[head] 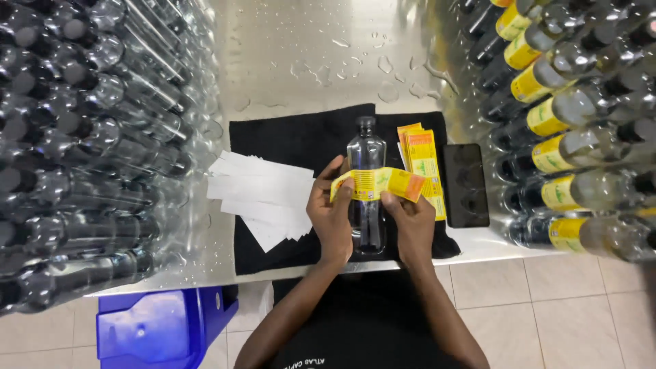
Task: The person repeatedly picks up clear plastic bottles, applies yellow labels to them, and places the labeled bottles into a large stack on the right side of the workspace. The process involves peeling labels from a backing sheet and smoothing them onto the bottle surface.
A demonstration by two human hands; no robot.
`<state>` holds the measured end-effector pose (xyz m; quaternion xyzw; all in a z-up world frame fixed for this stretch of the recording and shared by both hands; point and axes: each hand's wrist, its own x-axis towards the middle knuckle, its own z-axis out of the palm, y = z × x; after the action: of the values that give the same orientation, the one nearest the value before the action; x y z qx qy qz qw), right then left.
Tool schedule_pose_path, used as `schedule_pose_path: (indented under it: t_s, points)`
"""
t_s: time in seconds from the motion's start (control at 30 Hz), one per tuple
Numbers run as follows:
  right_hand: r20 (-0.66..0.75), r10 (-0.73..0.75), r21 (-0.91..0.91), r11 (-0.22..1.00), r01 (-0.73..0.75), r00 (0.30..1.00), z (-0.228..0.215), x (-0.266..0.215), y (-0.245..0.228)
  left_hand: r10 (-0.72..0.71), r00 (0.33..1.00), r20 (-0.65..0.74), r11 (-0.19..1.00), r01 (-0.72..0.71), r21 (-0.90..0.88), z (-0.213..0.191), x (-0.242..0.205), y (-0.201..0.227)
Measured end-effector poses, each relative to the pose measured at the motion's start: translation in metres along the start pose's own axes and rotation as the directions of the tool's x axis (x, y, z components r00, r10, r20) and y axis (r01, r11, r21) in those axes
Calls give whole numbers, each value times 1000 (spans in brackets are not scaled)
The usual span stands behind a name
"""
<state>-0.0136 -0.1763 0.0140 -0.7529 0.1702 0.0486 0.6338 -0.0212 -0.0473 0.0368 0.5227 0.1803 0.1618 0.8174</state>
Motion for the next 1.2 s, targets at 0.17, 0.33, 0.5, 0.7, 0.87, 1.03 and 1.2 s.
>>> schedule_pose_path:
  t_s: [0.17,0.33,0.5,0.7,0.87,1.03,1.2]
  points:
    - [227,-345,243,926,290,911,-17,-30,24,302,946,116,949,-286,-135,-4,-19,16]
    - [437,-368,351,910,221,820,-26,-50,26,330,921,208,925,-272,-266,1,-41,36]
    - [360,-459,337,876,345,812,-31,-57,29,232,907,351,939,-115,-323,-6,-31,23]
    - [278,-466,209,883,421,840,-42,-56,28,495,861,116,857,-506,99,-16,-57,47]
    - [130,-448,-237,852,467,884,-40,-38,68,419,836,354,889,-456,24,-11,-94,51]
    - [89,-626,-312,722,618,775,-36,-40,52,315,869,381,946,-318,-59,-10,-85,55]
    - [13,-747,-445,591,672,665,-31,-35,39,158,910,383,984,-112,-140,-12,-64,39]
